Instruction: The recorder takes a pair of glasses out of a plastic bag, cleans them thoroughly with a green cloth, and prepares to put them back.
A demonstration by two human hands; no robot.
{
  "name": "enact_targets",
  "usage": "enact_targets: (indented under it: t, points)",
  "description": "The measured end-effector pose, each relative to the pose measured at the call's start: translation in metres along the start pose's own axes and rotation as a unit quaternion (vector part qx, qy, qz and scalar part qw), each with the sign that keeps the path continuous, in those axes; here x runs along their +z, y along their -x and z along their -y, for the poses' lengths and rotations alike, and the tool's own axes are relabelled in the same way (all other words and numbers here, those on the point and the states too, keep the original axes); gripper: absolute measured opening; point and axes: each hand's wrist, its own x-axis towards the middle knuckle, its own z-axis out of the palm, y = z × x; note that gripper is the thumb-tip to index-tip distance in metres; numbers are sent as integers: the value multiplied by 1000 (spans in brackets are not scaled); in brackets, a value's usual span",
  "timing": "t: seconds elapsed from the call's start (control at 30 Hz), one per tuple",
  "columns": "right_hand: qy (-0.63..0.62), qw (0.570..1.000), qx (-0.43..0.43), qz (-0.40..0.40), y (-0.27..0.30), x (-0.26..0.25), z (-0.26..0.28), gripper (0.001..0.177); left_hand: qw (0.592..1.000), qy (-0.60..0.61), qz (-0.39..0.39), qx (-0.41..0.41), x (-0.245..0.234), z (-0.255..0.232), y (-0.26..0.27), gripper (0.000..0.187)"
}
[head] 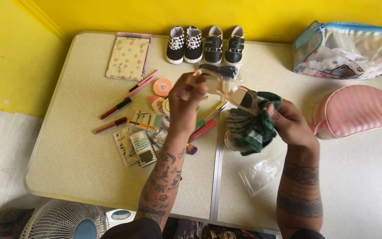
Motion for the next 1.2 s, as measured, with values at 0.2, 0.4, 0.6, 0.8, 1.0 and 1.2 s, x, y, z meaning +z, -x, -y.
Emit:
enact_targets:
  t: [0.2, 0.4, 0.6, 0.8, 1.0, 1.2]
  points:
    - [-10, 993, -24, 112, -11, 42, 39, 39, 975, 182, -86, -94, -13, 23, 1, 25]
    - [-84, 994, -48, 46, -5, 27, 22, 34, 978, 124, -42, -161, -1, 2, -3, 34]
    - [-143, 988, -57, 34, -1, 27, 35, 35, 982, 28, 67, -174, 5, -8, -7, 60]
    - [-114, 992, -7, 52, 4, 24, 41, 38, 985, -59, 127, -100, -15, -5, -5, 62]
    - [-75, 992, 52, 82, 5, 29, 39, 37, 952, -231, 198, 31, -1, -23, -3, 53]
    - [-54, 994, 46, 82, 3, 27, 45, 40, 936, -281, 210, 7, -1, -14, -1, 36]
